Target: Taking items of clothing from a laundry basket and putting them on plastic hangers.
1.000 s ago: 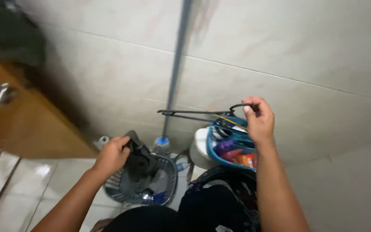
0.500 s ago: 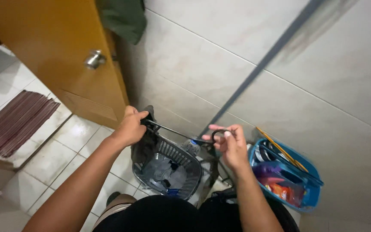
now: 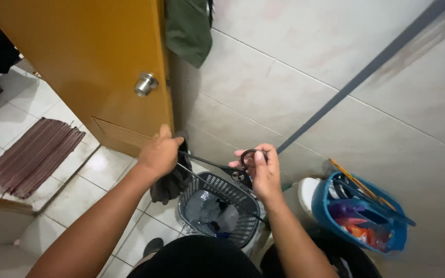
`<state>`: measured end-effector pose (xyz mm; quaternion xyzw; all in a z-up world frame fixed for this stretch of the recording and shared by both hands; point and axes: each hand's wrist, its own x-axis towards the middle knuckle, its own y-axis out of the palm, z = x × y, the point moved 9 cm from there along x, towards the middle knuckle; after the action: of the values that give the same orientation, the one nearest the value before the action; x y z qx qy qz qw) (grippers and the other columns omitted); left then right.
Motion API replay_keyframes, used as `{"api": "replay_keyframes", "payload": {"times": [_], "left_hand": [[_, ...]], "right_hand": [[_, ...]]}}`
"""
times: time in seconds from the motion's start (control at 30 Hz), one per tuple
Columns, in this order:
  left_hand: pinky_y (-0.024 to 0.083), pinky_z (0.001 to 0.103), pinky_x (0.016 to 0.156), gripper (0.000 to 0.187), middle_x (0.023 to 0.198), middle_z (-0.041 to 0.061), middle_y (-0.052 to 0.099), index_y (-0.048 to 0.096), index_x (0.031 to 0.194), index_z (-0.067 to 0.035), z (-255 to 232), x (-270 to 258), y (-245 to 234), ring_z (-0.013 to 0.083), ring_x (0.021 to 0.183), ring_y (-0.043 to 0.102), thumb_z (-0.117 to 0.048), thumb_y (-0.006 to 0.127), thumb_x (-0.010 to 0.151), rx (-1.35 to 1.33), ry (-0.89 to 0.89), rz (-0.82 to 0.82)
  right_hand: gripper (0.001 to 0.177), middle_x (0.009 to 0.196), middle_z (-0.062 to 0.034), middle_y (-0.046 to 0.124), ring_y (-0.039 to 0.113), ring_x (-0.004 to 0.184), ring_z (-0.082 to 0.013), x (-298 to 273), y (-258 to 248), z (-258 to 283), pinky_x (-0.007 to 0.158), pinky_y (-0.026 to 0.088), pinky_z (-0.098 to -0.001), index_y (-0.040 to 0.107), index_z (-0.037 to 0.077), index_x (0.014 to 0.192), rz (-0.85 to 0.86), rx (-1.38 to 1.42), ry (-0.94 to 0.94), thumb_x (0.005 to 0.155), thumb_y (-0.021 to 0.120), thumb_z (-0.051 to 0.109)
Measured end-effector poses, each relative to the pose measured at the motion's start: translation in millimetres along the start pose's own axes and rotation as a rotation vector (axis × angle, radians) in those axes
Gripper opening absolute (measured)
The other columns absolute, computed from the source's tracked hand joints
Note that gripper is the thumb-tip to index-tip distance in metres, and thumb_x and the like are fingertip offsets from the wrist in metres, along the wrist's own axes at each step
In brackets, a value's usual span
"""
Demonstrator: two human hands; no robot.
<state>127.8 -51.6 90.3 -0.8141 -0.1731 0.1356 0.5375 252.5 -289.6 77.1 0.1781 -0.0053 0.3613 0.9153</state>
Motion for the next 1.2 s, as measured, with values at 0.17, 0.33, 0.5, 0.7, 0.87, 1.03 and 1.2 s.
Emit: {"api": "replay_keyframes", "payload": {"times": [0.17,0.33,0.5,0.7,0.87,1.03,1.2], "left_hand": [[0.052,0.052,0.09,0.029,0.12,0.019,0.053,0.072,0.117,-0.017,33.0,2.0,-13.6,0.0423,0.109,0.061,-0.015,0.057,0.093,0.109,0.098,0.073],[0.052,0.052,0.091,0.025,0.124,0.019,0.054,0.073,0.111,-0.014,60.0,0.5,-14.8,0.0415,0.112,0.061,-0.012,0.06,0.089,0.104,0.153,0.234],[0.054,0.05,0.094,0.024,0.129,0.024,0.058,0.075,0.107,-0.009,60.6,10.3,-5.2,0.0415,0.111,0.065,-0.011,0.062,0.087,0.079,0.226,0.292],[0.046,0.051,0.093,0.028,0.107,0.022,0.069,0.069,0.115,-0.014,35.4,11.1,-39.6,0.0389,0.111,0.062,-0.031,0.065,0.093,0.038,0.47,0.357],[0.045,0.049,0.081,0.032,0.094,0.013,0.07,0.068,0.104,-0.015,31.3,-7.3,-78.4,0.0357,0.097,0.064,-0.04,0.07,0.085,0.096,0.762,0.079],[0.05,0.047,0.076,0.027,0.085,0.01,0.068,0.063,0.087,-0.011,43.7,-4.8,-90.6,0.0328,0.088,0.068,-0.037,0.068,0.091,0.05,0.851,-0.167],[0.051,0.05,0.068,0.018,0.087,0.013,0.07,0.06,0.09,-0.007,76.6,8.7,-115.6,0.038,0.083,0.067,-0.024,0.067,0.095,-0.172,0.653,-0.318]], "right_hand": [[0.024,0.1,-0.0171,0.069,0.067,0.076,-0.0209,4.3,29.4,-25.4,0.068,0.055,-0.0339,0.056,0.004,0.121,-0.013,0.015,-0.012,0.106,0.055,0.023],[0.017,0.093,-0.0108,0.069,0.059,0.073,-0.0124,7.5,91.5,-37.2,0.064,0.049,-0.0274,0.072,-0.004,0.107,0.158,-0.307,-0.099,0.101,0.066,0.01],[0.021,0.091,-0.0081,0.07,0.057,0.071,-0.0117,16.5,122.1,-83.7,0.063,0.047,-0.0267,0.073,-0.005,0.104,0.125,-0.272,-0.018,0.098,0.069,0.014],[0.039,0.088,-0.012,0.07,0.059,0.066,-0.016,31.1,114.0,-81.1,0.071,0.056,-0.0354,0.071,-0.004,0.104,-0.108,0.019,-0.12,0.098,0.071,0.034],[0.044,0.089,-0.0136,0.069,0.058,0.062,-0.019,33.6,100.9,-53.4,0.075,0.06,-0.043,0.066,-0.003,0.107,-0.196,0.159,-0.22,0.098,0.07,0.04],[0.033,0.091,-0.0118,0.066,0.06,0.069,-0.0202,37.7,126.3,-4.2,0.069,0.057,-0.0408,0.059,0.001,0.114,-0.315,0.055,-0.297,0.1,0.068,0.029],[0.021,0.105,-0.0095,0.045,0.046,0.086,-0.0175,-22.0,147.5,9.9,0.08,0.046,-0.0274,0.049,0.008,0.107,-0.561,-0.722,-0.794,0.099,0.059,-0.009]]}}
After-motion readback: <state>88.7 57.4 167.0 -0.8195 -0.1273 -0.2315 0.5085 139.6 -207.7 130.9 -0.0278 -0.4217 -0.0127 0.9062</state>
